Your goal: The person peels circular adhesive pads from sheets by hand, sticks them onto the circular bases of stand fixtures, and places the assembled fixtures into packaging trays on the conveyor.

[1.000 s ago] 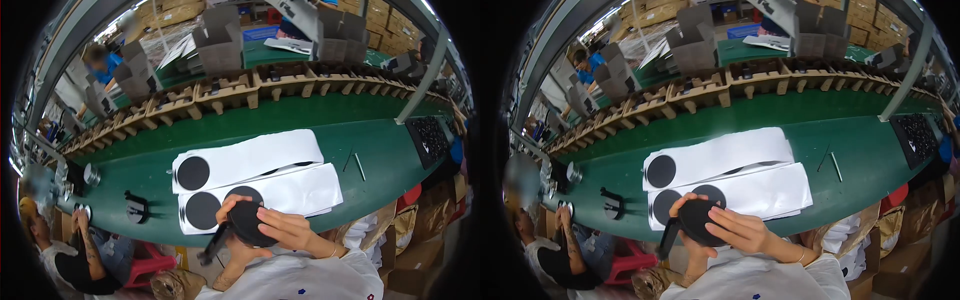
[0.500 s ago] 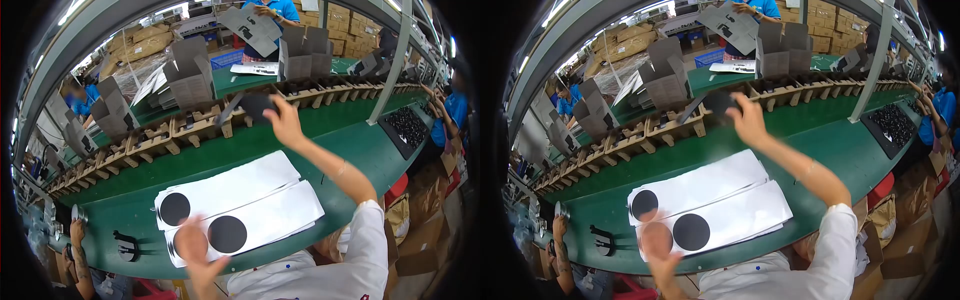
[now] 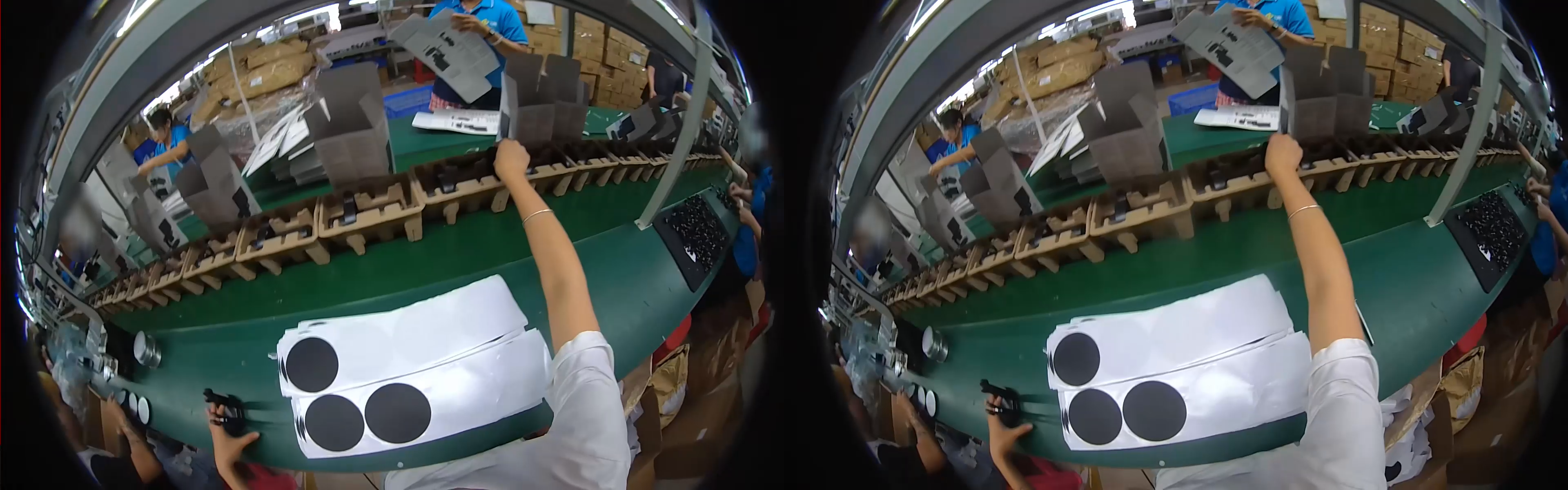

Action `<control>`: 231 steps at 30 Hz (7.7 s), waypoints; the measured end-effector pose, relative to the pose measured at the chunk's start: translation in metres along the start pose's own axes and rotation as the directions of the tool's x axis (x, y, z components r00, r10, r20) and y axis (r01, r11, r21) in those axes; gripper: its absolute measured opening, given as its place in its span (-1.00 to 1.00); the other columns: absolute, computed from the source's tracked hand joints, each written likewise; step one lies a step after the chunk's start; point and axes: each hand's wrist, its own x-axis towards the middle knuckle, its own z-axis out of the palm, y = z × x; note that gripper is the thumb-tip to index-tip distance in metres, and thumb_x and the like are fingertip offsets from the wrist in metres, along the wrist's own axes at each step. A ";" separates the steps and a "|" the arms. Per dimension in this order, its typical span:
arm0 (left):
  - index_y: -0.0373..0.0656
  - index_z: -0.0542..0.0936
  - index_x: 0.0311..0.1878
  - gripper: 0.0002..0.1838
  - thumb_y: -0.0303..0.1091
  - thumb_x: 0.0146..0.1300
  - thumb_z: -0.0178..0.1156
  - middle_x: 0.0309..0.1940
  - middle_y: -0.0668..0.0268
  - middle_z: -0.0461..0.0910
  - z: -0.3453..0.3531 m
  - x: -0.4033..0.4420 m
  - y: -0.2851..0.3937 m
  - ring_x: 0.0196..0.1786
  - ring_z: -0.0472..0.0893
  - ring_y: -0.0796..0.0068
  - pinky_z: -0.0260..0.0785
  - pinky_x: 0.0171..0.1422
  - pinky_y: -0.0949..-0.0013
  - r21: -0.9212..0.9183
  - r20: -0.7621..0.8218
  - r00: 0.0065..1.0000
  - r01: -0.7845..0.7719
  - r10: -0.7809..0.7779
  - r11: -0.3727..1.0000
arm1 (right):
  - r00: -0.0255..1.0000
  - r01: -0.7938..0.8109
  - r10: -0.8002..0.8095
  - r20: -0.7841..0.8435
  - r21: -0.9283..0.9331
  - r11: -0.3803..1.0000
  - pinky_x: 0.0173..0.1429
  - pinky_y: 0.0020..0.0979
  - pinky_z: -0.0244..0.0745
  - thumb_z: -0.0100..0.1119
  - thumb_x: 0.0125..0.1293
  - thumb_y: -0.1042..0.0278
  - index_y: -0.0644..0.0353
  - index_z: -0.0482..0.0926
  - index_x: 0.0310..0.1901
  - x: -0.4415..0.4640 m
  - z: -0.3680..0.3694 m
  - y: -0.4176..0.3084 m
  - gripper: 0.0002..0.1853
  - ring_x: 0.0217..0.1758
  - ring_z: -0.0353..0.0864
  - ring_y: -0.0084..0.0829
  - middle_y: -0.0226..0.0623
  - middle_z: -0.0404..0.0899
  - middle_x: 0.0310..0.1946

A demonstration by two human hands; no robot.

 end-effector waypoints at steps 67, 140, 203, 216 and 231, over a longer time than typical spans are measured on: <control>0.06 0.47 0.18 -0.29 -0.13 -0.12 0.49 0.15 0.23 0.32 0.023 0.008 0.179 0.19 0.23 0.11 0.18 0.26 0.04 -0.317 -0.195 0.966 0.101 -0.169 0.943 | 0.325 0.300 -0.824 -0.464 0.877 -0.376 -0.28 -0.36 0.43 0.22 -0.20 0.66 0.24 0.53 -0.44 -0.398 -0.187 -0.219 -0.80 -0.36 0.51 -0.24 -0.22 0.51 -0.42; 0.11 0.21 0.32 -0.32 0.04 0.10 0.06 0.24 -0.26 0.18 0.012 -0.035 0.255 0.24 0.31 -0.22 0.41 0.12 -0.15 -0.924 -0.059 0.962 0.049 0.267 -0.380 | 0.697 -0.717 -0.503 0.512 0.529 -0.454 -0.41 -0.55 0.58 0.20 0.08 0.74 0.37 0.46 -0.39 -0.487 -0.250 -0.186 -0.88 -0.46 0.55 -0.53 -0.20 0.49 -0.44; -0.24 0.17 0.38 0.08 -0.40 -0.32 0.49 0.33 0.06 0.21 -0.106 0.034 -0.170 0.39 0.20 0.09 -0.01 0.46 0.16 -0.193 -0.101 0.992 -0.092 0.074 0.977 | 0.991 0.097 -0.119 0.066 0.274 0.957 0.08 -0.11 0.49 0.17 -0.05 0.59 0.20 0.66 -0.18 -0.107 -0.022 -0.166 -0.68 -0.08 0.58 0.05 0.10 0.61 -0.21; -0.02 0.43 0.24 -0.08 -0.28 -0.37 0.55 0.30 0.09 0.26 -0.109 0.080 -0.165 0.34 0.23 0.04 0.13 0.38 0.08 -0.083 0.050 0.994 -0.095 0.099 0.992 | 0.895 0.406 -0.435 0.100 0.219 0.887 0.41 0.13 -0.02 0.11 0.24 -0.11 0.16 0.58 0.05 -0.208 -0.060 -0.184 -0.47 0.48 -0.09 0.08 -0.01 0.09 0.39; -0.19 0.26 0.37 -0.17 -0.25 0.01 0.38 0.20 0.18 0.40 -0.107 0.035 -0.170 0.22 0.40 0.28 0.24 0.30 0.24 -0.679 -0.378 0.905 -0.127 -0.196 0.723 | 0.244 0.555 -0.946 -0.213 0.831 -0.044 0.19 -0.26 0.37 0.06 0.06 0.60 0.32 0.45 0.05 -0.496 -0.166 -0.306 -0.57 0.17 0.39 -0.16 -0.10 0.45 0.01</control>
